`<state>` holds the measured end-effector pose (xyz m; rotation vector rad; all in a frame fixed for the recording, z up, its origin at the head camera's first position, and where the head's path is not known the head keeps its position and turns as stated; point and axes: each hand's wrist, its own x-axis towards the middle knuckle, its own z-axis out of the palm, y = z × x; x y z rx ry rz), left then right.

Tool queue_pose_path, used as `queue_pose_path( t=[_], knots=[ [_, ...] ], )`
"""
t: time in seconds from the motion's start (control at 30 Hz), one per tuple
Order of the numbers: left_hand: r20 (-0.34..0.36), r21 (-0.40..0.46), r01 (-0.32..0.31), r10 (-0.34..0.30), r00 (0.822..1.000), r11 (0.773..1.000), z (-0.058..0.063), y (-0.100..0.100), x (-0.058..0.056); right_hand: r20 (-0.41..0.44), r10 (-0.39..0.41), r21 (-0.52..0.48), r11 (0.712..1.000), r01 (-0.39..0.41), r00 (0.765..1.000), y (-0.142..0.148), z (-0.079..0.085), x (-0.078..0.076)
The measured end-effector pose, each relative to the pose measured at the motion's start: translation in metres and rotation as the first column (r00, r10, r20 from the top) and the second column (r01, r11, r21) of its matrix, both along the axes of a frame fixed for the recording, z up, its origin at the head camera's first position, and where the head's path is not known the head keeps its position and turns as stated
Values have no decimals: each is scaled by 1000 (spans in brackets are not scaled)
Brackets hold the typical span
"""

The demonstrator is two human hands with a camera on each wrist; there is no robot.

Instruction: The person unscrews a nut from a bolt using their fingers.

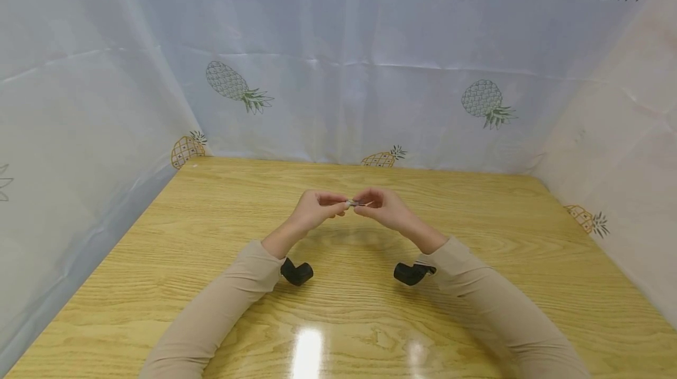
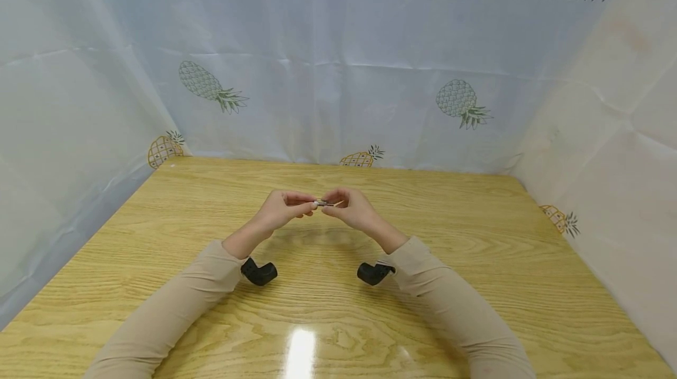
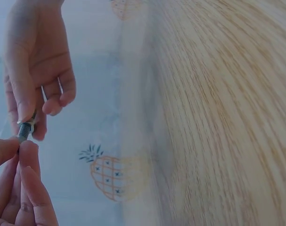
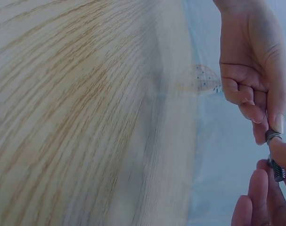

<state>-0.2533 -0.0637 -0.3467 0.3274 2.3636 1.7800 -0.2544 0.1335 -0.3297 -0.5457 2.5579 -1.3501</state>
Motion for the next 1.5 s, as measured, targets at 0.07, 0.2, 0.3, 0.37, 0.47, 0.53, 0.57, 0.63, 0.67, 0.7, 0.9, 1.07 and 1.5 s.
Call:
queue_pose_path(
  t=[0.07, 0.2, 0.3, 0.37, 0.47, 0.53, 0.57, 0.63, 0.67, 0.7, 0.9, 1.07, 1.5],
  knots=[
    [-3, 2, 1, -1, 1000, 1000, 0, 0, 1, -11, -2, -5, 1000, 1, 1000, 0, 0, 0],
    [2, 4, 4, -4, 1000, 1000, 1, -1, 1, 6, 13, -14, 1000, -13, 1000, 1, 1, 0],
    [8, 6, 1, -1, 1000, 1000, 1, 0, 1, 47, 28, -8, 1000, -27, 999, 1, 1, 0],
    [7, 7, -1, 1, 1000, 1000, 1, 0, 1, 67, 31, 6, 999, -32, 997, 1, 0, -1],
    [6, 9, 0, 0, 1000, 1000, 1, 0, 1, 78, 30, 9, 999, -31, 997, 1, -1, -1],
    [2, 7, 1, -1, 1000, 1000, 1, 0, 1, 65, 29, 6, 1000, -29, 997, 2, -1, -1],
    [0, 6, 1, -1, 1000, 1000, 1, 0, 1, 55, 28, 1, 1000, -29, 998, 1, -2, -1],
    [0, 3, 0, 0, 1000, 1000, 1, 0, 1, 30, 24, -8, 1000, -24, 999, 1, -2, -2],
    [1, 1, -1, 1, 1000, 1000, 2, 0, 1, 20, 22, -15, 1000, -22, 1000, 1, -2, -2],
    [3, 1, -1, 1, 1000, 1000, 2, -1, 1, 12, 21, -18, 1000, -20, 1000, 1, -2, -2],
    [14, 5, 3, -3, 1000, 1000, 2, -1, 1, 30, 14, -20, 1000, -13, 999, 2, -1, -1],
    [13, 8, -2, 2, 1000, 1000, 2, -1, 1, 65, 35, -27, 999, -33, 997, 2, -2, -1],
    [20, 9, 1, -1, 1000, 1000, 0, 0, -1, 5, 1, -37, 999, -1, 1000, -1, -2, -2]
  ],
)
